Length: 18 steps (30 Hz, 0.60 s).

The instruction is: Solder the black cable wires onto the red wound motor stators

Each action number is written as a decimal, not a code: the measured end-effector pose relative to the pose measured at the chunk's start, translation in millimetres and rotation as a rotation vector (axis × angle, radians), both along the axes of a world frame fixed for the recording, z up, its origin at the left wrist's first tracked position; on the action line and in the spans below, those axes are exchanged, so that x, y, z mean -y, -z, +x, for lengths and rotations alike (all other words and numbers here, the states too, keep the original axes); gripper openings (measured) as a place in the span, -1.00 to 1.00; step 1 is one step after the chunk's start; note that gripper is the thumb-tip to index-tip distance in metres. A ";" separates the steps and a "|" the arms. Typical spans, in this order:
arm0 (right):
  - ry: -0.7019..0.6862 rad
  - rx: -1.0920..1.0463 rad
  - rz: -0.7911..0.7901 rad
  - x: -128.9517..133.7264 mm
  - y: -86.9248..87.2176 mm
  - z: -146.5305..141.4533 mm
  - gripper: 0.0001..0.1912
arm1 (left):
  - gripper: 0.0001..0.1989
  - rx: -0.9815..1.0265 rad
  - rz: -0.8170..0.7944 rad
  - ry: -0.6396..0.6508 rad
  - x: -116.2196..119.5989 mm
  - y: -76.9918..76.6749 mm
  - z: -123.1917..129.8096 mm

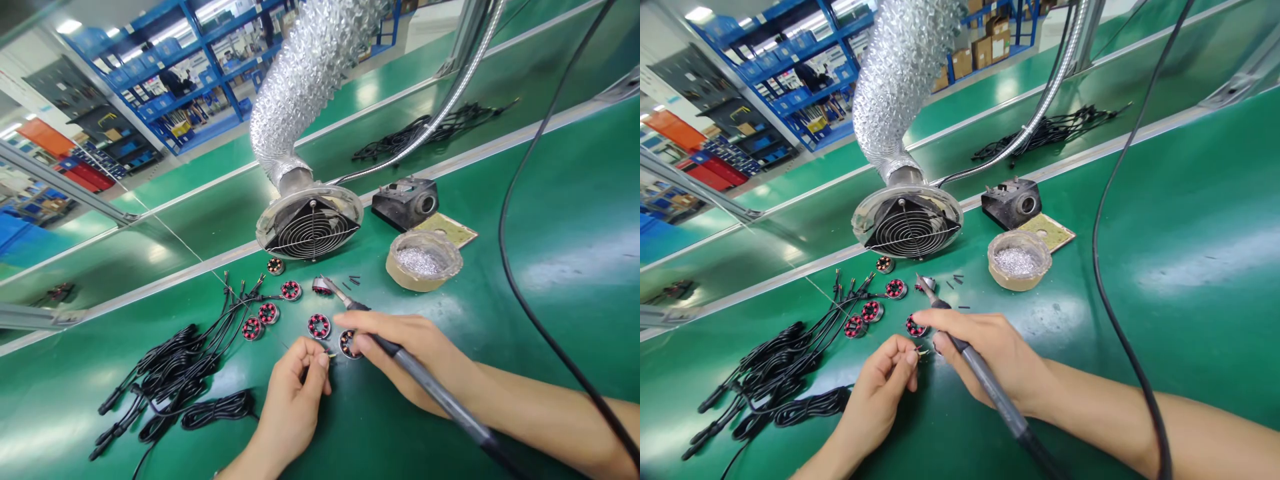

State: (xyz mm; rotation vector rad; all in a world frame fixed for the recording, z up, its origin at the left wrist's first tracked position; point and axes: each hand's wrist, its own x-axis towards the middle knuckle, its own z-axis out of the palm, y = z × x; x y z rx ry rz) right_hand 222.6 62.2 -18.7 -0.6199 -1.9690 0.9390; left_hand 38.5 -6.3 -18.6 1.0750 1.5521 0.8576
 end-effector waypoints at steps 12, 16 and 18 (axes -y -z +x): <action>0.010 -0.093 -0.140 -4.2 -6.8 14.9 -0.91 | -0.52 -0.021 -0.028 0.013 2.3 2.6 -1.1; -0.012 -0.090 -0.159 -4.2 -6.9 12.5 -0.89 | -0.52 -0.019 -0.027 0.015 2.3 2.3 -1.6; -0.020 -0.102 -0.159 -3.9 -7.6 12.4 -0.87 | -0.53 -0.019 -0.028 0.016 2.3 2.3 -2.1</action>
